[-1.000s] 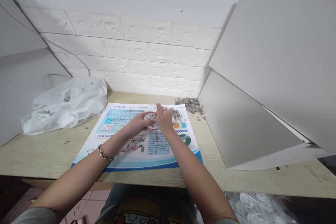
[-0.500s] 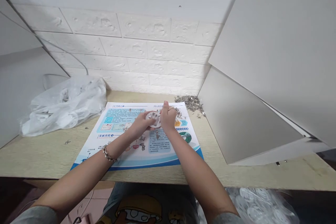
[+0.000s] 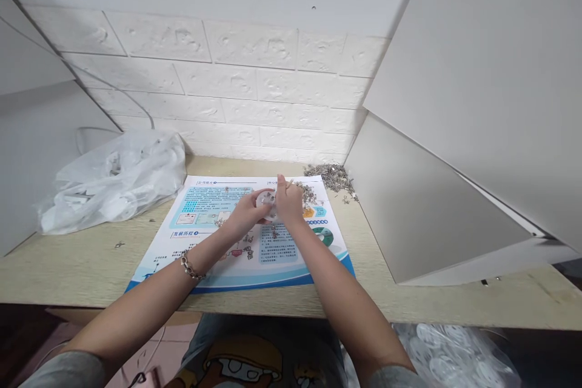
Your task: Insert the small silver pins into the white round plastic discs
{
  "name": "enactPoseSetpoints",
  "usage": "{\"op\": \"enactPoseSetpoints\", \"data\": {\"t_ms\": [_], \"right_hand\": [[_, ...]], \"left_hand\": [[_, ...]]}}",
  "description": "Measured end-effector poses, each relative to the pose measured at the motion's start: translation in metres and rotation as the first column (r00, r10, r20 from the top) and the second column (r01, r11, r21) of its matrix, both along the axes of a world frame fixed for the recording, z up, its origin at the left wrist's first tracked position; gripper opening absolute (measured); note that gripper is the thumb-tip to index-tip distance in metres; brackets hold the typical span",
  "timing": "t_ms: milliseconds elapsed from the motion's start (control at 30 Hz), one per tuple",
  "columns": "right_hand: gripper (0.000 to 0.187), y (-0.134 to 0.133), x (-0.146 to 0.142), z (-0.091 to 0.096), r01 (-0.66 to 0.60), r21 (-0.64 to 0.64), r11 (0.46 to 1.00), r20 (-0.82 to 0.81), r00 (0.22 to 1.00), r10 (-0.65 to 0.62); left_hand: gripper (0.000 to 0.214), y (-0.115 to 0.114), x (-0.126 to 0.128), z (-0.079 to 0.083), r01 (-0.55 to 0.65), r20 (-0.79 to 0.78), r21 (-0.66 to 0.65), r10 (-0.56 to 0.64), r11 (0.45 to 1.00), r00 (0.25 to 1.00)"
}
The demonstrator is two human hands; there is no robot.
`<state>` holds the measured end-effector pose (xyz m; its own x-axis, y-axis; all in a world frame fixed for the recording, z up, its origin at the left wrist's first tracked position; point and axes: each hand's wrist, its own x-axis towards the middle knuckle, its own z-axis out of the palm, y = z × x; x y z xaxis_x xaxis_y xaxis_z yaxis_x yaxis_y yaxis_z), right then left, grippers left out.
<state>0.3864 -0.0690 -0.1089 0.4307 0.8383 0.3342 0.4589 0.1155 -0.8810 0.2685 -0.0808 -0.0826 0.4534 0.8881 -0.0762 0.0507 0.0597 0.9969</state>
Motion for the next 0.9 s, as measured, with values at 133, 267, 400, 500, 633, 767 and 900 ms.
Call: {"op": "enactPoseSetpoints", "data": {"t_ms": [133, 267, 400, 500, 633, 767, 900], "right_hand": [[0.056, -0.003, -0.001, 0.003, 0.021, 0.038, 0.999, -0.072, 0.997, -0.018], [0.056, -0.004, -0.001, 0.005, 0.098, 0.115, 0.988, -0.175, 0.982, -0.077], [0.057, -0.003, 0.001, 0.002, 0.07, 0.114, 0.991, -0.123, 0.991, -0.056], [0.057, -0.001, 0.005, -0.003, -0.004, 0.101, 0.995, -0.033, 0.999, 0.007], [0.055, 0.002, 0.009, -0.009, -0.092, 0.112, 0.989, 0.164, 0.984, 0.073], [0.054, 0.002, 0.008, -0.01, -0.103, 0.151, 0.983, 0.28, 0.958, 0.058], [0.055, -0.001, 0.006, -0.004, -0.105, 0.105, 0.989, 0.142, 0.986, 0.09]], "left_hand": [[0.04, 0.0, 0.001, -0.001, -0.005, 0.035, -0.048, 0.007, 0.999, 0.999], [0.035, 0.001, 0.004, -0.007, -0.016, 0.116, -0.137, 0.032, 0.99, 0.993], [0.031, 0.0, 0.005, -0.01, -0.024, 0.104, -0.133, 0.038, 0.991, 0.994], [0.03, 0.0, 0.005, -0.009, -0.019, 0.095, -0.119, 0.031, 0.993, 0.995], [0.029, 0.0, 0.004, -0.007, -0.012, 0.069, -0.084, 0.018, 0.996, 0.997], [0.036, 0.0, 0.002, -0.003, -0.029, 0.009, -0.028, 0.029, 0.999, 1.0], [0.036, 0.001, 0.001, -0.002, -0.017, -0.004, -0.015, 0.017, 1.0, 1.0]]}}
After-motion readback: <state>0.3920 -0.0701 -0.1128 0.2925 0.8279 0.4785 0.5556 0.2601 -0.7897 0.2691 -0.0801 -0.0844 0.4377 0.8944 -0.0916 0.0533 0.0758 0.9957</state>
